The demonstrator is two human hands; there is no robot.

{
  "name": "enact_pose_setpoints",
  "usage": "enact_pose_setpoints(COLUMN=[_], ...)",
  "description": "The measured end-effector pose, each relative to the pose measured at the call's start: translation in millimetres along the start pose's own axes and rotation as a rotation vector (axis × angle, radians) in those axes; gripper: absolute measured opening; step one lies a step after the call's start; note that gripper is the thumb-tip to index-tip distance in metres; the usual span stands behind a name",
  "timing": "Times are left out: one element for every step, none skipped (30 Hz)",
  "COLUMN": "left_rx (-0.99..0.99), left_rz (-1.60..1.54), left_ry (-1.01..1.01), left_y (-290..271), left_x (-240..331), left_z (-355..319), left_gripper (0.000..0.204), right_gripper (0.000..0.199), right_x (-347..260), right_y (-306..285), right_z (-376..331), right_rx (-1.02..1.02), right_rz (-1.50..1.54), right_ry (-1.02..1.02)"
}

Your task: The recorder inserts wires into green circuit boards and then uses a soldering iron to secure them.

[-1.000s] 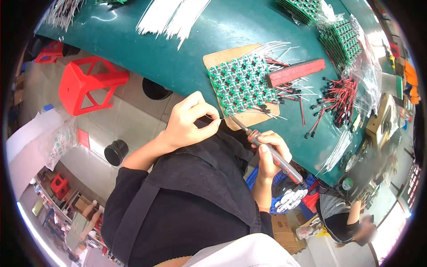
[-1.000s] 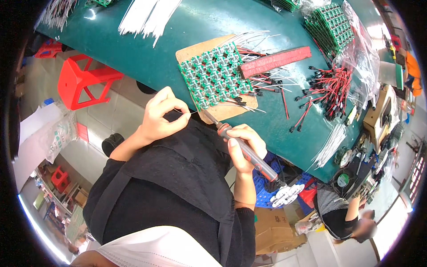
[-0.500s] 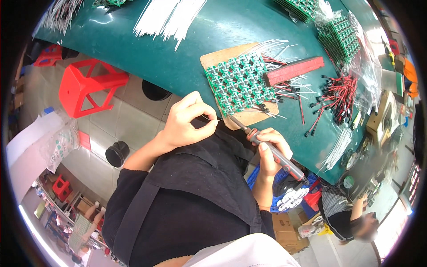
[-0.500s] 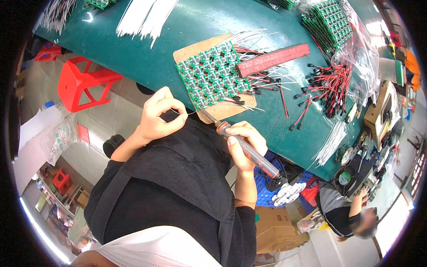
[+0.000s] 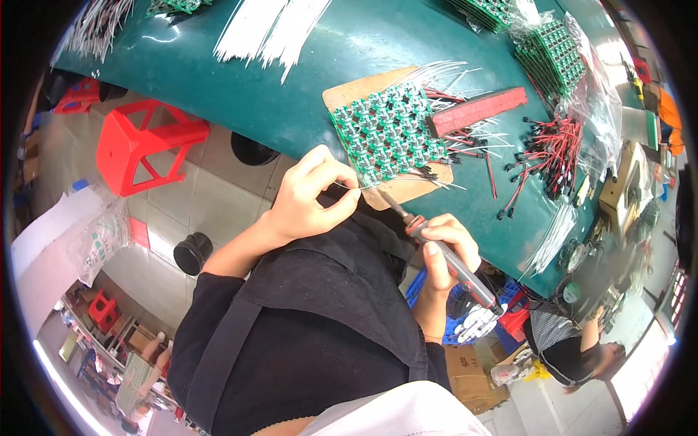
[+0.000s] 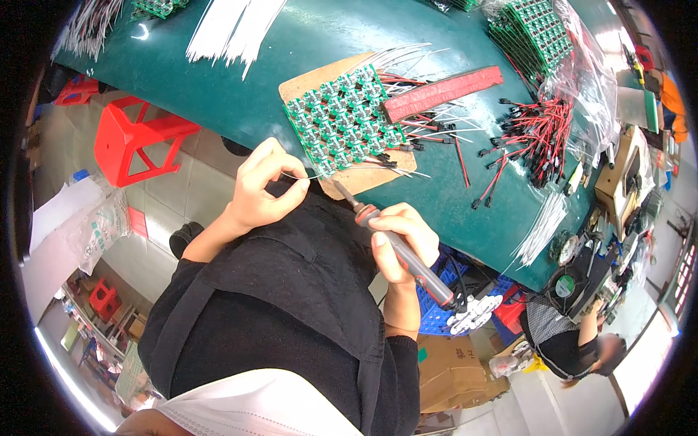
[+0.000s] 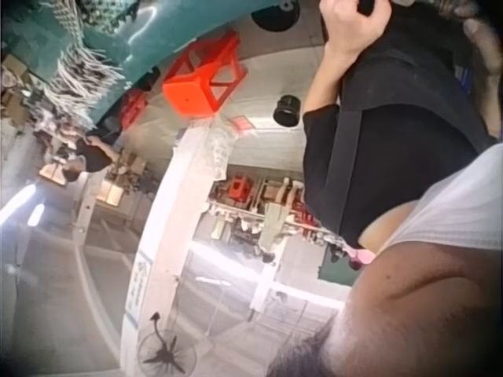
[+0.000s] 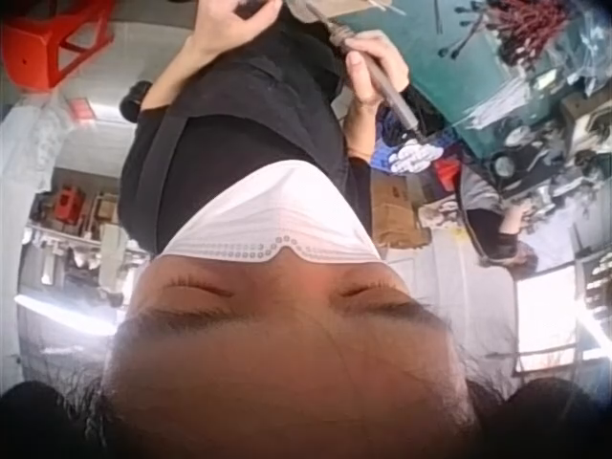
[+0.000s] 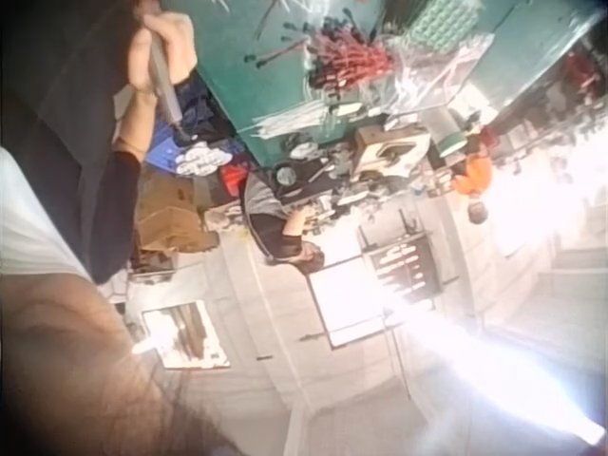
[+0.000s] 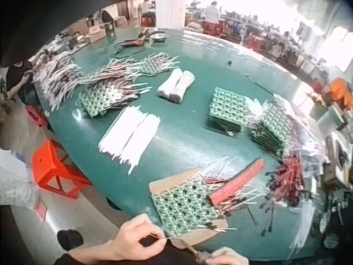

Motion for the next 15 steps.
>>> enact_pose_setpoints(left_rx=[-0.006,-0.007,-0.023,-0.04,-0.022,-0.022,-0.036,-0.049,-0.052,-0.042,-0.033,-0.034,-0.033,-0.033,-0.034], left_rz=[-0.012,-0.013,-0.007,-0.005,-0.004,-0.006,0.008,0.023,0.022,0.035,0.049,0.05,0.046,0.042,0.041], left_ry=[0.009,0.011,0.024,0.038,0.096,0.099,0.082,0.065,0.067,0.071,0.075,0.075,0.071,0.067,0.067], left_y=[1,3,7,11,13,14,15,16,18,18,17,17,17,18,18], left_x=[1,1,1,-1,-1,0,1,1,0,-1,-1,-1,-1,-1,-1], left_z=[1,1,1,1,2,3,5,6,6,6,6,6,7,7,7], left_gripper=[0.014,0.014,0.014,0.014,0.014,0.014,0.014,0.014,0.014,0.014,0.014,0.014,0.014,0.014,0.014], right_gripper=[0.016,0.016,0.016,0.015,0.015,0.015,0.015,0.015,0.015,0.015,0.015,0.015,0.015,0.015,0.015], right_x=[1,1,2,2,3,5,6,7,8,8,8,7,6,5,4], right_y=[-5,-8,-9,-10,-10,-8,-7,-8,-7,-5,-5,-4,-3,-4,-3], right_z=[-2,-1,0,1,2,3,3,4,6,8,10,13,15,17,18], right_rx=[0.047,0.067,0.069,0.073,0.075,0.062,0.05,0.053,0.038,0.019,0.02,-0.003,-0.026,-0.024,-0.033], right_rz=[0.004,0.016,0.003,-0.012,-0.014,-0.02,-0.025,-0.027,-0.027,-0.025,-0.024,-0.017,-0.012,-0.012,-0.014], right_ry=[0.009,0.001,0.008,0.014,0.012,0.014,0.016,0.015,0.024,0.034,0.034,0.027,0.019,0.02,0.03])
Point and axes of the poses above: each hand's wrist, its own z-axis towards the middle knuckle, its own y-axis out of the palm, x = y × z, the point moved 6 cm from there along z, towards the middle knuckle, and after that the axes turned 9 degrees about x, right-handed, at the moved point
